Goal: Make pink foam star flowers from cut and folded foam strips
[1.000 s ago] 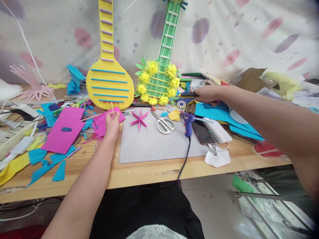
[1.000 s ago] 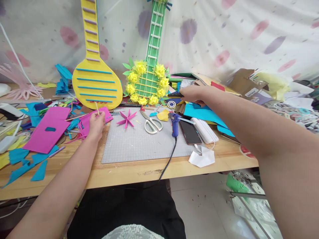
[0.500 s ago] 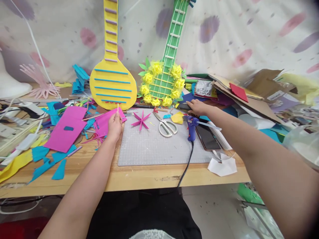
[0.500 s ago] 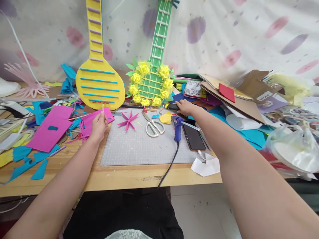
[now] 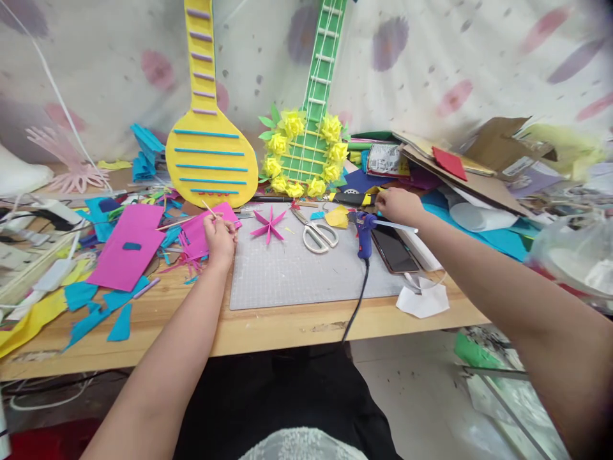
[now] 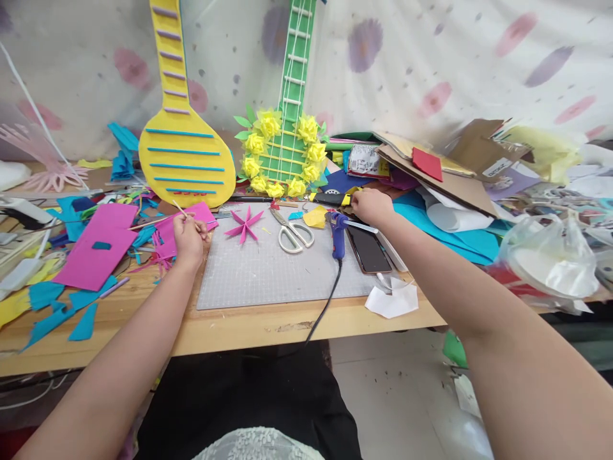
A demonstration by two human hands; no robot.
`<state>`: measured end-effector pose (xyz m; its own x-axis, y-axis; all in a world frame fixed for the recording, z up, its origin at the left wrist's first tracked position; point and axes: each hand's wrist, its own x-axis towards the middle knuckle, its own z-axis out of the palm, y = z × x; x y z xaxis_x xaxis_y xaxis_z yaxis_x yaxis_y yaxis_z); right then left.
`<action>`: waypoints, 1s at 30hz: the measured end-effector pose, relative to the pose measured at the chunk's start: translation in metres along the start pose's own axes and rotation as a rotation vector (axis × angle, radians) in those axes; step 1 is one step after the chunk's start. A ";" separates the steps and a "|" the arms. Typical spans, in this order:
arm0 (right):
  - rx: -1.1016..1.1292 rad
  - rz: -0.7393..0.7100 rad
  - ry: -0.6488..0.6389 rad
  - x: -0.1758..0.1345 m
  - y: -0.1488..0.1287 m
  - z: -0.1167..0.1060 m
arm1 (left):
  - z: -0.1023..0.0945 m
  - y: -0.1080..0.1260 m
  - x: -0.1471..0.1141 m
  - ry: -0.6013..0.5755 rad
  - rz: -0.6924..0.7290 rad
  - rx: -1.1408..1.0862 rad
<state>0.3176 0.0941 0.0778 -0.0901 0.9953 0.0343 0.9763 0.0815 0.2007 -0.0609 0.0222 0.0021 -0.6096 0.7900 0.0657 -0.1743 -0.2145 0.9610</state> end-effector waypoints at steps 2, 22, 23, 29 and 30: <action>-0.013 0.115 -0.138 -0.019 -0.002 -0.004 | 0.002 0.000 -0.003 -0.039 0.041 -0.002; 1.532 -0.534 -0.147 -0.046 -0.233 -0.005 | 0.023 -0.012 -0.033 -0.288 0.042 -0.161; 1.625 -0.498 -0.159 -0.043 -0.240 -0.001 | 0.021 -0.013 -0.030 -0.290 0.036 -0.175; 1.801 -0.377 -0.250 -0.040 -0.246 0.012 | 0.017 -0.013 -0.025 -0.349 0.006 -0.090; 1.799 -0.370 -0.250 -0.040 -0.244 0.013 | 0.017 -0.012 -0.025 -0.348 -0.007 -0.074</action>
<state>0.0856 0.0351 0.0143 -0.4577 0.8859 0.0755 -0.0614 0.0532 -0.9967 -0.0300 0.0145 -0.0061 -0.3108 0.9371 0.1590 -0.2411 -0.2396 0.9405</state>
